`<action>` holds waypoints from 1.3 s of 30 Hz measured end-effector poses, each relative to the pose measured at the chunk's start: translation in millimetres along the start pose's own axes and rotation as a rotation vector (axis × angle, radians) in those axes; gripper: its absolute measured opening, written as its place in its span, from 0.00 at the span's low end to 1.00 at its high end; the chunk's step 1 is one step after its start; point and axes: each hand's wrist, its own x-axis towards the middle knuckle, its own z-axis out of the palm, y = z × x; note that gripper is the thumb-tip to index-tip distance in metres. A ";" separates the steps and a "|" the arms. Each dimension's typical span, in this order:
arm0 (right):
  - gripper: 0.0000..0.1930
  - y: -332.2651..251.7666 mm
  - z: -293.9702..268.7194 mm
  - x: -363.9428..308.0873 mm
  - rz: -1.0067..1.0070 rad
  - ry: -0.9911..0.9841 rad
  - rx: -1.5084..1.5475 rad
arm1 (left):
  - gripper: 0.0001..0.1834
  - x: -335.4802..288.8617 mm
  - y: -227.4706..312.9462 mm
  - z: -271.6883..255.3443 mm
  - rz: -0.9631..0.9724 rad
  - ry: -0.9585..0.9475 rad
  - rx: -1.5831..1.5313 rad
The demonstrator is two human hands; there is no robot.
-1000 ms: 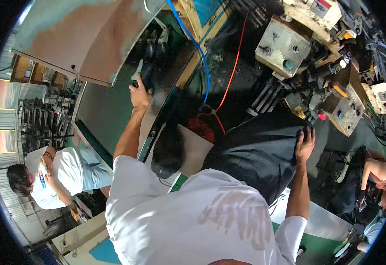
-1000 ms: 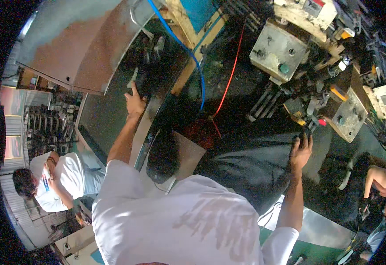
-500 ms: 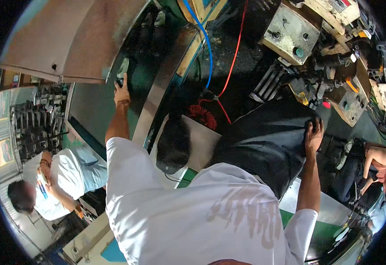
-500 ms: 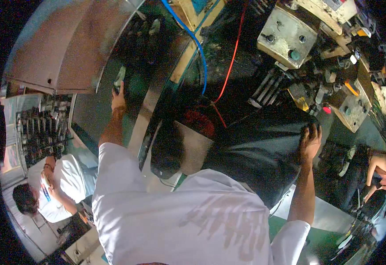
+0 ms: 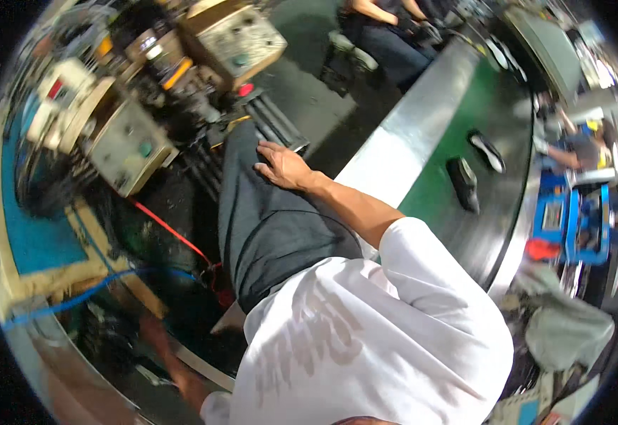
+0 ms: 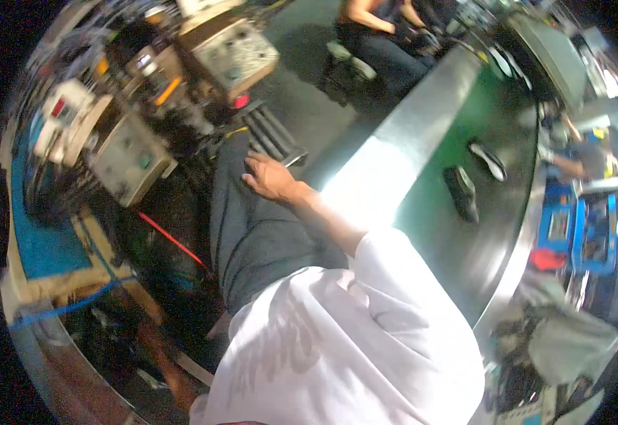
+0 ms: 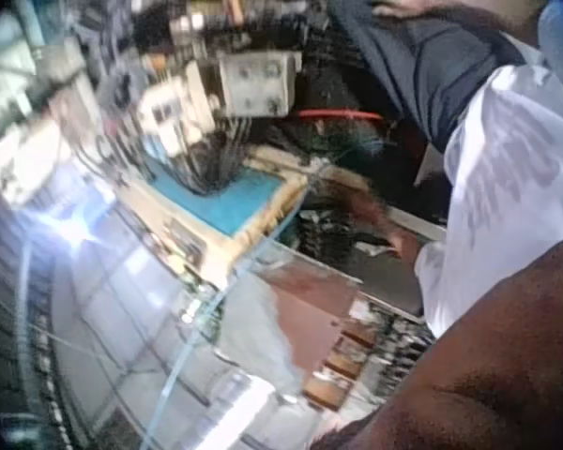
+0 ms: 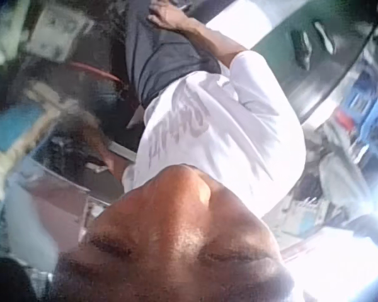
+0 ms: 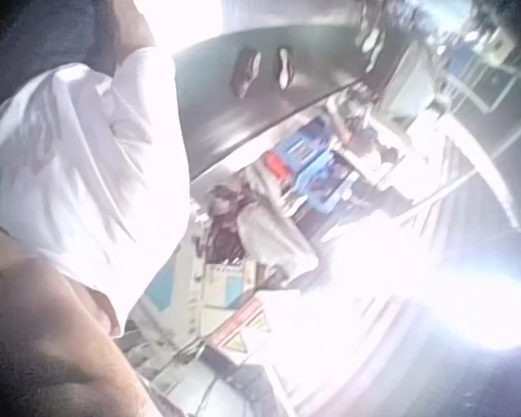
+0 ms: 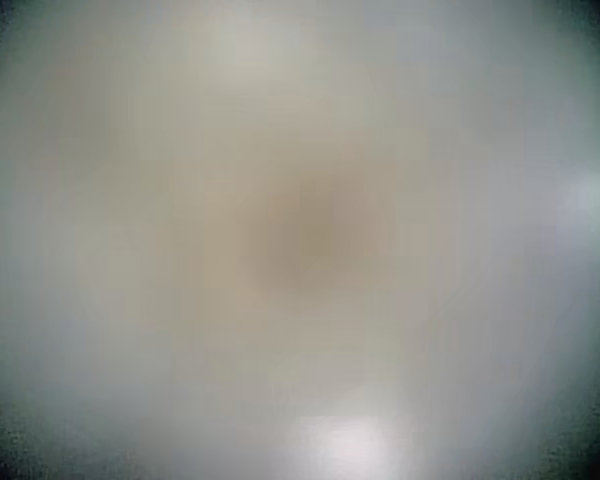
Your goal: The person repeatedly picks up black slipper uppers and white insoles from a conveyor belt. They place the insole into the slipper upper and press the assembly into a machine mold to bond the parts. The finished slipper is then placed back onto the conveyor belt. The process is repeated for multiple units.
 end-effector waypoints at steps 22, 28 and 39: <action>0.47 369.2 -278.0 -504.0 1.177 0.532 -0.256 | 0.13 78.0 602.7 -18.8 0.681 -0.449 -0.447; 0.45 333.0 -260.3 -492.2 1.312 0.589 -0.113 | 0.12 75.8 654.4 -19.3 0.728 -0.418 -0.482; 0.37 169.8 -148.4 -384.8 1.108 0.914 1.566 | 0.19 37.5 717.7 -2.3 0.738 -0.845 -1.038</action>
